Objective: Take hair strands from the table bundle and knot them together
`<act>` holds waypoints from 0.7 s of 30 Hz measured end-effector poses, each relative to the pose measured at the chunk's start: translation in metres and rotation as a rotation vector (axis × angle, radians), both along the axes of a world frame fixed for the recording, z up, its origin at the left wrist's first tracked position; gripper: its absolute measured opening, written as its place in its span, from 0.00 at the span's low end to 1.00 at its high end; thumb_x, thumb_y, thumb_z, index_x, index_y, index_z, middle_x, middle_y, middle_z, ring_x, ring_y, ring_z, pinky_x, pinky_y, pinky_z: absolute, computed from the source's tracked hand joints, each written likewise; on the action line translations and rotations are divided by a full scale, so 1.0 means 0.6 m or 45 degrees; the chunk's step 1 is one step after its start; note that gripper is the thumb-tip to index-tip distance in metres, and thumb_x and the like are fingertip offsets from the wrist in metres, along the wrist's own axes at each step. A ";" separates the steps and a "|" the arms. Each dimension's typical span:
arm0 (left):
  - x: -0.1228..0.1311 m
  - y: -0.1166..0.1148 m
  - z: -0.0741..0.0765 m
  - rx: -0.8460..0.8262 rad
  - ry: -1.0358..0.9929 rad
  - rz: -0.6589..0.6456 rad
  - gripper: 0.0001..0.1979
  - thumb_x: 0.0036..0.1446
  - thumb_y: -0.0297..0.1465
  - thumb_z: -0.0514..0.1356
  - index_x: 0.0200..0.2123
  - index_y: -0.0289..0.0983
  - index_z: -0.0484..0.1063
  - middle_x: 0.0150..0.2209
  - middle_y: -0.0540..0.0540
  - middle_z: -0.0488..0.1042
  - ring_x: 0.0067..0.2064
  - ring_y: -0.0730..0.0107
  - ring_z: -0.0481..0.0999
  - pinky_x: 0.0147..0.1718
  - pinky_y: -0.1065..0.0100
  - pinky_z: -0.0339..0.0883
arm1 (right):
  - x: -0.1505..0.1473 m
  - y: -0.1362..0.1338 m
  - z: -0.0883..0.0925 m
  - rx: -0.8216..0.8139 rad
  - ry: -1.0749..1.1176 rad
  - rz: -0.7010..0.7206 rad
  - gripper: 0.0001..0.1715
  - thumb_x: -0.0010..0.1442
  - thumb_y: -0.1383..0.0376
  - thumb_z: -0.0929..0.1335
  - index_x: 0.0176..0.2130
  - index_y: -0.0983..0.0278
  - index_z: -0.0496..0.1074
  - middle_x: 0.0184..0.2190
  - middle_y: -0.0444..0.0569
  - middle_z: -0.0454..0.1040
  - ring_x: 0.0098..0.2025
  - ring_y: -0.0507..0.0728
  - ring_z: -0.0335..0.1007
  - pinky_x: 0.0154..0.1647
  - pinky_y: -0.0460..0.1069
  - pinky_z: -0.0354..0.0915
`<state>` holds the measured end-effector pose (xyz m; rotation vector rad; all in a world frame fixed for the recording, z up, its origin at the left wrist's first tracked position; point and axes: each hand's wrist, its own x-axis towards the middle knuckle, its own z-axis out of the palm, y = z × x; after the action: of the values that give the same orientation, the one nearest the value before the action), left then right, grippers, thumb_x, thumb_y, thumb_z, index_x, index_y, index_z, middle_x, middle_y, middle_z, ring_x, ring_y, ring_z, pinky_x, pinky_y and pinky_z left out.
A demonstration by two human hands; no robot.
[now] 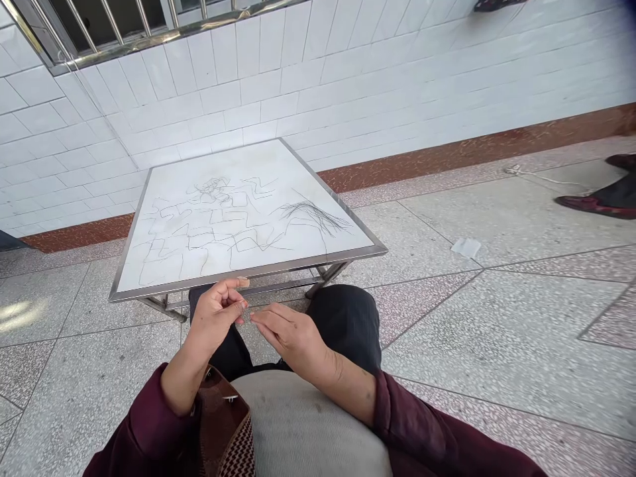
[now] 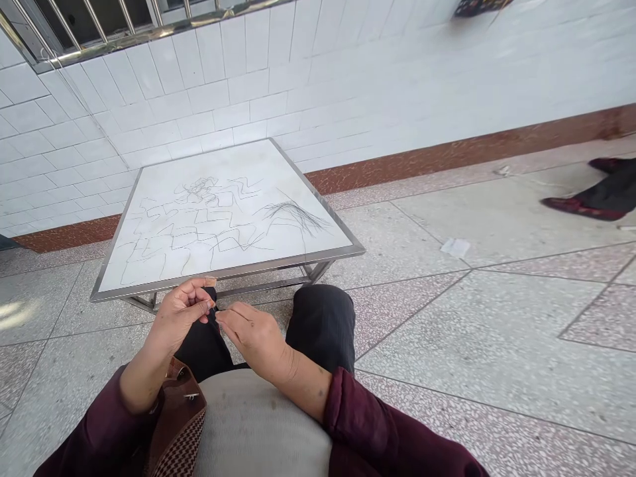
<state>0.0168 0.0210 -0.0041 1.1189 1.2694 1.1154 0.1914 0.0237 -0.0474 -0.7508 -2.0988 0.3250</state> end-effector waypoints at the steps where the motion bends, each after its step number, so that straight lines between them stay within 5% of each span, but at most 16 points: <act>1: -0.001 0.000 0.001 0.001 -0.004 -0.001 0.19 0.47 0.28 0.64 0.46 0.36 0.75 0.27 0.52 0.70 0.27 0.76 0.68 0.24 0.74 0.66 | -0.001 0.000 0.000 -0.012 0.011 0.002 0.11 0.67 0.70 0.63 0.41 0.61 0.74 0.31 0.48 0.77 0.32 0.53 0.75 0.34 0.48 0.73; 8: 0.002 -0.005 0.017 -0.022 -0.032 -0.012 0.25 0.49 0.32 0.66 0.52 0.37 0.70 0.29 0.51 0.72 0.30 0.74 0.71 0.27 0.72 0.70 | 0.002 0.001 0.007 -0.173 0.166 -0.026 0.10 0.66 0.70 0.64 0.41 0.60 0.74 0.32 0.46 0.77 0.34 0.52 0.74 0.35 0.47 0.72; 21: 0.004 -0.007 0.013 0.040 0.056 -0.043 0.22 0.51 0.30 0.63 0.51 0.37 0.72 0.26 0.53 0.68 0.26 0.74 0.70 0.22 0.74 0.68 | 0.003 0.006 0.006 -0.186 0.193 -0.077 0.09 0.64 0.70 0.64 0.40 0.59 0.74 0.30 0.45 0.76 0.30 0.52 0.71 0.31 0.47 0.70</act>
<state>0.0191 0.0168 0.0036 1.1900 1.2663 1.0944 0.1930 0.0275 -0.0440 -0.8467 -1.9213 0.4911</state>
